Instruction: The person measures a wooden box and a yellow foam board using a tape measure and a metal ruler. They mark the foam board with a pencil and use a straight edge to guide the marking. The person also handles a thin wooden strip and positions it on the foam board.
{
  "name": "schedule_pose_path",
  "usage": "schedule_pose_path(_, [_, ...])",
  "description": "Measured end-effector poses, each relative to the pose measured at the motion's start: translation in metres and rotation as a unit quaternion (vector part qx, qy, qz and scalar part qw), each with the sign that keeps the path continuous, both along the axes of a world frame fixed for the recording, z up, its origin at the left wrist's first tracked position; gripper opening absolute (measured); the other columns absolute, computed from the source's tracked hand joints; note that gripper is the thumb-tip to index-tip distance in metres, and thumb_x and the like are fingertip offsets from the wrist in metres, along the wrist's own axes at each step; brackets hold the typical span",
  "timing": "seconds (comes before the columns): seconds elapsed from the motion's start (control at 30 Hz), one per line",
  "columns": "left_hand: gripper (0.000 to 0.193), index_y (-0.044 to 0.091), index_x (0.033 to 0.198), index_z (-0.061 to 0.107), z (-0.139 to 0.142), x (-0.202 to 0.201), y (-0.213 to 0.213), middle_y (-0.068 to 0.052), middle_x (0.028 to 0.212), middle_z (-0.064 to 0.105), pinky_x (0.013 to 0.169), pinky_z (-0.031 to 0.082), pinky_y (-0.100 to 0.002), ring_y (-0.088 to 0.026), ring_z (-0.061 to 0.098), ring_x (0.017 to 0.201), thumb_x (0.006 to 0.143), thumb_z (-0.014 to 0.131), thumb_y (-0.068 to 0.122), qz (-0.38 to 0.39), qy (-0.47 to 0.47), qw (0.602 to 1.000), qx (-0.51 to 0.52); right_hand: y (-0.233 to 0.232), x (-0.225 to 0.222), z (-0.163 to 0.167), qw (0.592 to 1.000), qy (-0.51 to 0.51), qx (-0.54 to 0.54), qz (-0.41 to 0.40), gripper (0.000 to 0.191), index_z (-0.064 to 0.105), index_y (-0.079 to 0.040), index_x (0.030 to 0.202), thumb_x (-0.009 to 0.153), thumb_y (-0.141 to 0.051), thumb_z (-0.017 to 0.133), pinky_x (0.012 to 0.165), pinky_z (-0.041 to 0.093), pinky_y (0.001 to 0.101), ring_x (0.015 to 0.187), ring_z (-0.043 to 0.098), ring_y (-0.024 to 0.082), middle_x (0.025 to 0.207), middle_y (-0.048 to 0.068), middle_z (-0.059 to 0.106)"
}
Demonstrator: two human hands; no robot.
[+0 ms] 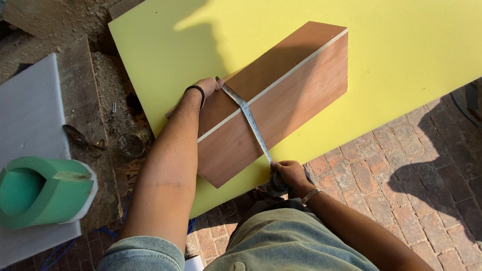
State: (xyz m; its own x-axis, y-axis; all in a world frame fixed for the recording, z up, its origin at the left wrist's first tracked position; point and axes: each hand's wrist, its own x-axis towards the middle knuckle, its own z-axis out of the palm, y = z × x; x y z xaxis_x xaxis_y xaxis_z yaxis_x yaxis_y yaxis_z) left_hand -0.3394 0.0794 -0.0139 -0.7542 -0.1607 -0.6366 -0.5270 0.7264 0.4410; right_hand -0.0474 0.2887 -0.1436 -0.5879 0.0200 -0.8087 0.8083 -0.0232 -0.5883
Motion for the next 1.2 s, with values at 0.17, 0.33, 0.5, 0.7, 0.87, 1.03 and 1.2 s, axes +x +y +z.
schedule_pose_path(0.17, [0.050,0.018,0.140,0.060,-0.007,-0.002,-0.003,-0.007,0.148,0.058,0.119,0.038,-0.048,-0.023,0.049,0.140,0.094,0.069,0.032,-0.021,0.017,1.000,0.005,-0.001,-0.020,0.013,0.995,-0.028,0.081,0.053,0.040,0.081,-0.001,0.087,0.094,-0.040,0.074,0.062,0.056,0.0307,0.062,0.068,0.017,0.075,0.010,0.075])
schedule_pose_path(0.33, [0.056,0.015,0.145,0.051,-0.016,-0.010,-0.004,-0.010,0.149,0.053,0.117,0.039,-0.047,-0.027,0.049,0.137,0.096,0.068,0.036,-0.128,0.061,0.989,-0.039,0.001,-0.030,0.012,0.993,-0.005,0.098,0.069,0.037,0.081,-0.004,0.086,0.089,-0.040,0.077,0.064,0.058,0.0326,0.064,0.071,0.017,0.075,0.008,0.076])
schedule_pose_path(0.5, [0.053,0.016,0.141,0.058,-0.016,-0.006,-0.005,-0.008,0.147,0.058,0.118,0.039,-0.047,-0.025,0.051,0.138,0.093,0.070,0.034,-0.040,0.033,0.999,-0.001,0.002,-0.031,0.007,0.994,-0.014,0.089,0.063,0.036,0.081,-0.002,0.084,0.089,-0.037,0.078,0.064,0.058,0.0327,0.064,0.071,0.017,0.074,0.008,0.076])
schedule_pose_path(0.7, [0.054,0.014,0.142,0.056,-0.016,-0.006,-0.004,-0.011,0.146,0.057,0.116,0.039,-0.049,-0.027,0.051,0.137,0.095,0.069,0.037,-0.069,0.042,0.996,-0.027,0.003,-0.035,0.006,0.995,-0.023,0.080,0.053,0.035,0.080,-0.001,0.083,0.090,-0.036,0.078,0.062,0.057,0.0333,0.061,0.070,0.018,0.071,0.009,0.075])
schedule_pose_path(0.87, [0.057,0.012,0.142,0.056,-0.021,-0.007,-0.006,-0.013,0.143,0.060,0.114,0.043,-0.048,-0.029,0.055,0.134,0.095,0.069,0.042,-0.088,0.058,0.994,-0.029,0.003,-0.035,0.005,0.995,-0.005,0.082,0.056,0.035,0.079,0.000,0.080,0.091,-0.033,0.077,0.057,0.055,0.0327,0.057,0.068,0.018,0.067,0.009,0.073])
schedule_pose_path(1.03, [0.061,0.016,0.141,0.058,-0.030,0.000,-0.012,-0.012,0.144,0.059,0.114,0.042,-0.047,-0.029,0.052,0.135,0.090,0.070,0.048,-0.052,0.039,0.998,-0.011,-0.001,-0.034,0.006,0.996,0.004,0.072,0.048,0.038,0.078,0.002,0.076,0.090,-0.033,0.078,0.053,0.053,0.0331,0.052,0.065,0.017,0.063,0.008,0.071])
schedule_pose_path(1.2, [0.075,0.008,0.137,0.063,-0.039,0.012,-0.018,-0.018,0.144,0.059,0.115,0.044,-0.044,-0.030,0.055,0.136,0.082,0.079,0.057,0.044,0.026,0.999,-0.001,-0.002,-0.032,0.007,0.996,0.005,0.074,0.059,0.038,0.078,0.001,0.076,0.092,-0.033,0.075,0.052,0.052,0.0325,0.051,0.064,0.017,0.061,0.008,0.070])
